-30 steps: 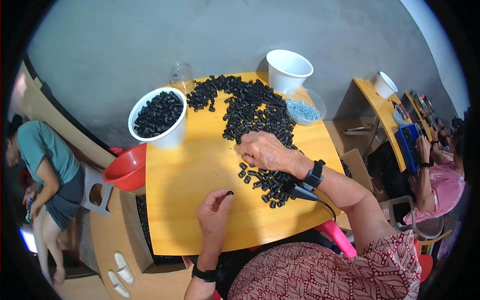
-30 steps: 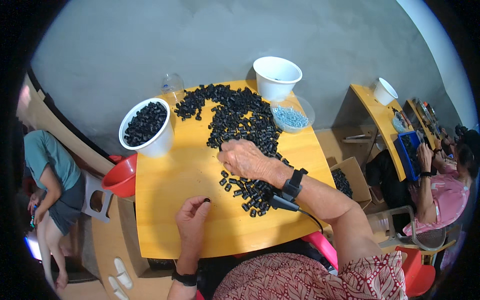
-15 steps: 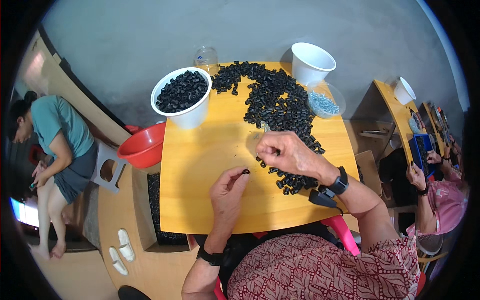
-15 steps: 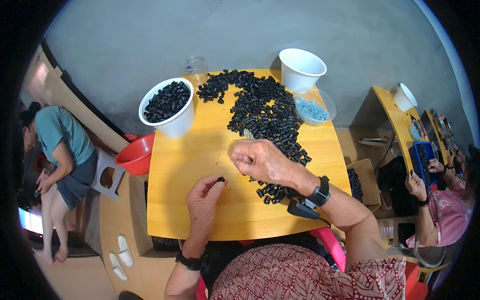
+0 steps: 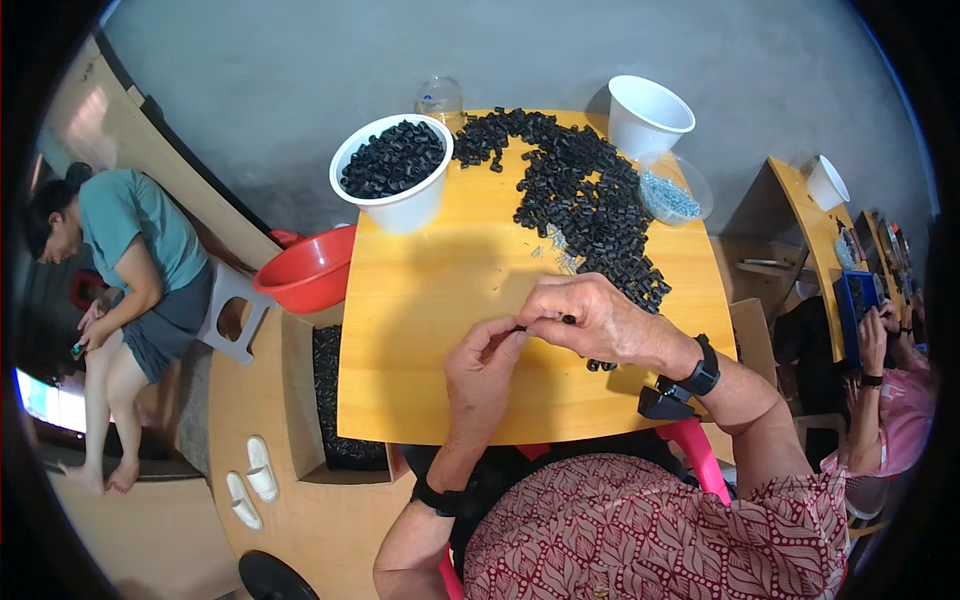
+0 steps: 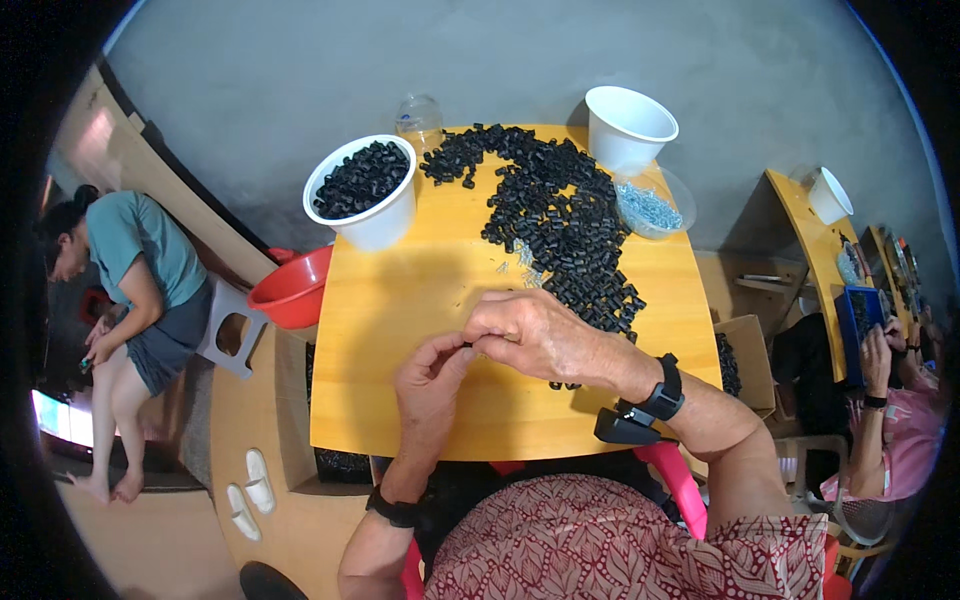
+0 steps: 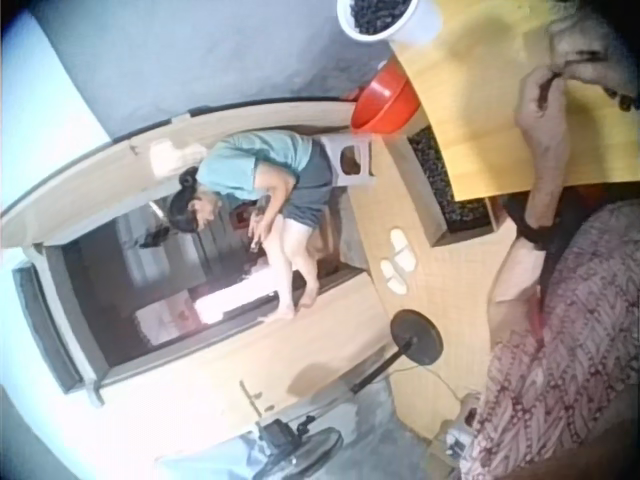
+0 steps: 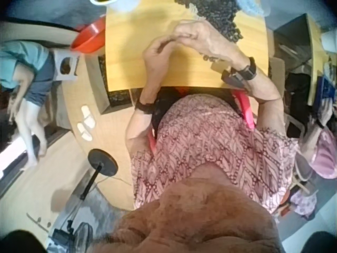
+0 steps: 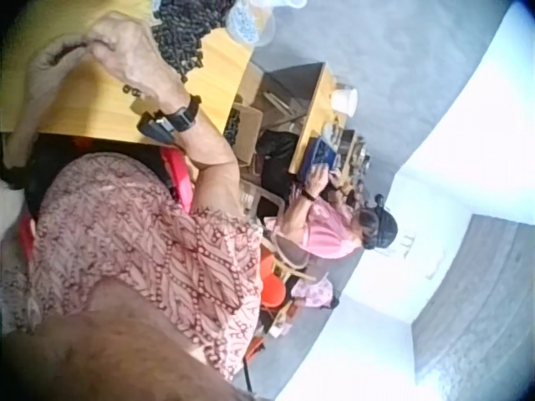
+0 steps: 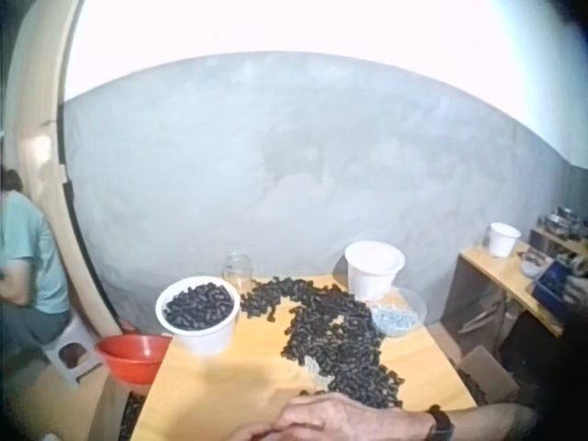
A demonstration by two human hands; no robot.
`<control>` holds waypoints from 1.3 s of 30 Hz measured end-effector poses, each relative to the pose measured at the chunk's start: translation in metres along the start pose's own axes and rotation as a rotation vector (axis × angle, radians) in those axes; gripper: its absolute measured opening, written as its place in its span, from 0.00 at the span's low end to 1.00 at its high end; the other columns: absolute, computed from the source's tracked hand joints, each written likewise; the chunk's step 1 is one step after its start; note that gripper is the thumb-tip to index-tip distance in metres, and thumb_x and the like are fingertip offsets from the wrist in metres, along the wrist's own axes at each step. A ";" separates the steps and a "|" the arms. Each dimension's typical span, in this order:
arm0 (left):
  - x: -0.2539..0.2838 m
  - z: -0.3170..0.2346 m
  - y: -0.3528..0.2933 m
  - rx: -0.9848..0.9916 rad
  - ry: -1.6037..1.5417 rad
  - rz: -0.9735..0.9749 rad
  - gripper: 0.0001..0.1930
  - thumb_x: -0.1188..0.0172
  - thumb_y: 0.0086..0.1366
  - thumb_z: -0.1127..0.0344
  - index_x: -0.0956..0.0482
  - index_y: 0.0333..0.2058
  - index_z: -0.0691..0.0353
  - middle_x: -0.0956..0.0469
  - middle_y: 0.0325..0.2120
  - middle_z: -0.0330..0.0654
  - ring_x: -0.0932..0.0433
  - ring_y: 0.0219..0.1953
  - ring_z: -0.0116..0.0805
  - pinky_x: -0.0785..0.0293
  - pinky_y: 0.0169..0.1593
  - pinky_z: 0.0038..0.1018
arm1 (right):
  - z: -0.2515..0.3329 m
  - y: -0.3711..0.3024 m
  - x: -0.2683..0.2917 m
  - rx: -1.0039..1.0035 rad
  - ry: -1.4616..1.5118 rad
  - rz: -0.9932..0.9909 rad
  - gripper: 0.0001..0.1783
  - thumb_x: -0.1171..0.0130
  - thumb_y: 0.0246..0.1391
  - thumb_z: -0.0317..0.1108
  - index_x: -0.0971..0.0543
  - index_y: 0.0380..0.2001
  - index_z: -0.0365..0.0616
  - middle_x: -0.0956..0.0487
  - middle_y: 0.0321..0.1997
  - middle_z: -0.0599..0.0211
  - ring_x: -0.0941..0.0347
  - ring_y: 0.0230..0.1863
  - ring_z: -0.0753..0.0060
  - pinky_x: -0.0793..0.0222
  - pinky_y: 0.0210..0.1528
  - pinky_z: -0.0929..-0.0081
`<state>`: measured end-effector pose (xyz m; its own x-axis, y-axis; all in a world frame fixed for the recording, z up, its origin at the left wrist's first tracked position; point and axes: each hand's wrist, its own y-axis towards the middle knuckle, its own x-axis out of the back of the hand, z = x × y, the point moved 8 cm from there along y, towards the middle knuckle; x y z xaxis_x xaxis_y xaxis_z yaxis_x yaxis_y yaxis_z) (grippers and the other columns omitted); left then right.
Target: The person picks up a black plastic piece and a metal pin by hand, inserts the pin into the piece, and places the assembled unit onto the table, repeating the process several times.
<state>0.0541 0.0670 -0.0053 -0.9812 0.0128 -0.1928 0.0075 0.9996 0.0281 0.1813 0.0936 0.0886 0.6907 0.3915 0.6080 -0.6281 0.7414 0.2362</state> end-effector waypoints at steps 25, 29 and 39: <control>0.000 0.011 -0.004 0.137 -0.098 0.001 0.08 0.40 0.67 0.75 0.20 0.43 0.69 0.19 0.39 0.37 0.23 0.42 0.24 0.28 0.50 0.21 | -0.012 -0.024 -0.012 -0.011 0.148 -0.157 0.11 0.36 0.55 0.25 0.19 0.42 0.38 0.22 0.33 0.63 0.23 0.36 0.69 0.28 0.38 0.71; 0.009 0.003 -0.002 0.041 -0.047 -0.053 0.07 0.41 0.67 0.75 0.20 0.43 0.68 0.19 0.38 0.39 0.22 0.42 0.25 0.27 0.50 0.22 | -0.034 -0.014 0.011 -0.105 0.266 -0.242 0.09 0.38 0.59 0.29 0.18 0.41 0.36 0.20 0.33 0.70 0.27 0.35 0.84 0.30 0.37 0.79; 0.019 0.011 0.000 0.045 0.048 -0.087 0.08 0.40 0.66 0.76 0.21 0.43 0.69 0.19 0.38 0.37 0.23 0.41 0.23 0.27 0.49 0.20 | -0.099 0.040 0.071 -0.167 -0.289 -0.336 0.06 0.41 0.53 0.28 0.19 0.32 0.39 0.21 0.32 0.59 0.24 0.32 0.59 0.27 0.36 0.67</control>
<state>0.0379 0.0679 -0.0198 -0.9866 -0.0743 -0.1454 -0.0705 0.9970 -0.0311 0.2410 0.2047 0.0667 0.7031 -0.0354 0.7103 -0.3042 0.8878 0.3453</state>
